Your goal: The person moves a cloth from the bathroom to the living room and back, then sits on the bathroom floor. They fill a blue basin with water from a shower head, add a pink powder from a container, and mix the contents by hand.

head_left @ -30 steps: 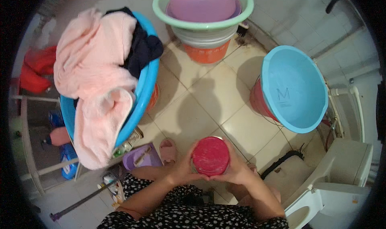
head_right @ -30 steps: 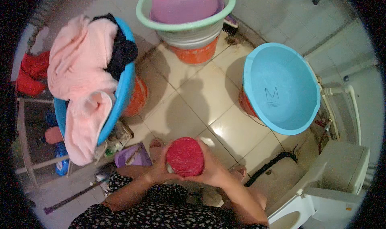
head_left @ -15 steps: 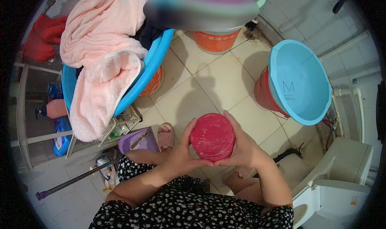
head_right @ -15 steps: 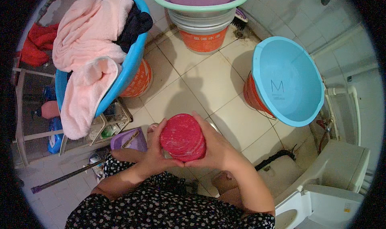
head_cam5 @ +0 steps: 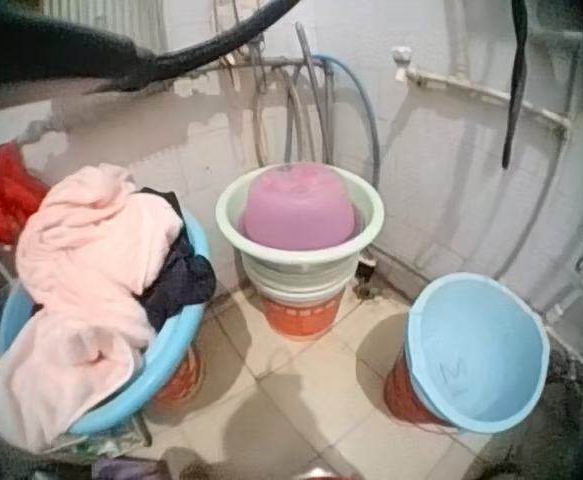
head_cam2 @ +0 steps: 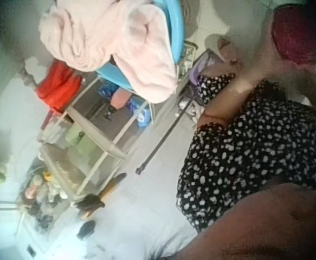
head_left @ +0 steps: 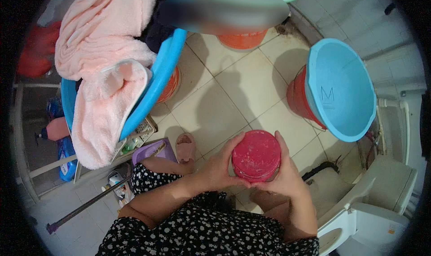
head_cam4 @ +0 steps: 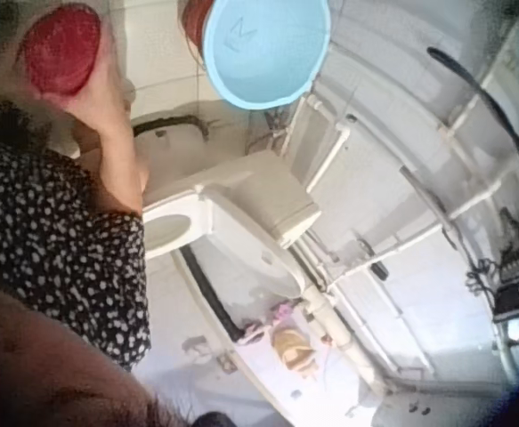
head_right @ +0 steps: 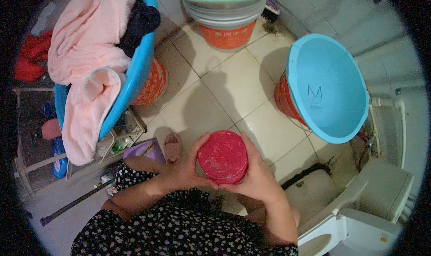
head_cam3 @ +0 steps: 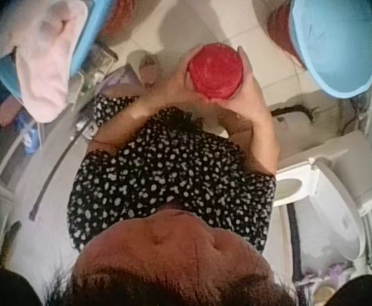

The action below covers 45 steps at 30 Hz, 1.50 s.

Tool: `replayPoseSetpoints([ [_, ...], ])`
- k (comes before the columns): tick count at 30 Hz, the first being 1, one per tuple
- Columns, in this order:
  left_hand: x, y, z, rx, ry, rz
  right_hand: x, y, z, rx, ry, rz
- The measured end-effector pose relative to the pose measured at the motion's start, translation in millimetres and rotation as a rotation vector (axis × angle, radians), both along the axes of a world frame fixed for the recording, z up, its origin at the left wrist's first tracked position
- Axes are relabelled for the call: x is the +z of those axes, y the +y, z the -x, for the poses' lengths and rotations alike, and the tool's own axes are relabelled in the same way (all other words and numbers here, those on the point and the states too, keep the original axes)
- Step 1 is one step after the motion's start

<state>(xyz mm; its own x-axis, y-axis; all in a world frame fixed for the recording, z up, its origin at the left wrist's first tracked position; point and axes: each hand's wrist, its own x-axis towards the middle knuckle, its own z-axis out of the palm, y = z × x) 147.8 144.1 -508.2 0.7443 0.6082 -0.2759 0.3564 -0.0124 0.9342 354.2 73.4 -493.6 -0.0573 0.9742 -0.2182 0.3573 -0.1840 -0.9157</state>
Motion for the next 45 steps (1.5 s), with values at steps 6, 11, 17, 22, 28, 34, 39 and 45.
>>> replayPoseSetpoints([
  [6, -1.6, -9.3, -11.2, 0.025, -0.071, -0.086, 0.7, -11.2, -9.9, -0.037, -0.022, 0.005],
  [11, -4.5, -20.3, -15.0, 0.042, -0.096, -0.150, 8.5, -23.1, -14.0, -0.044, -0.016, -0.031],
  [17, 1.2, -17.3, -11.5, 0.084, -0.155, -0.102, 18.5, -21.0, -11.4, -0.021, 0.003, -0.171],
  [22, -3.6, -7.6, -20.9, 0.084, -0.210, -0.038, -0.5, -9.3, -13.6, -0.105, 0.035, -0.173],
  [28, -1.1, 25.6, -42.2, -0.099, 0.017, -0.052, -26.9, -8.3, -30.2, -0.178, 0.103, -0.040],
  [34, -32.8, 28.3, -42.7, -0.032, -0.197, 0.040, -41.1, 12.0, -29.4, -0.102, 0.062, -0.095],
  [39, -6.8, 14.2, -19.3, -0.130, 0.072, 0.141, -22.2, -11.7, 3.4, -0.148, -0.036, -0.075],
  [45, 78.1, -38.5, 12.1, -0.174, 0.175, 0.340, 91.5, -49.5, 19.1, -0.117, 0.058, 0.376],
])
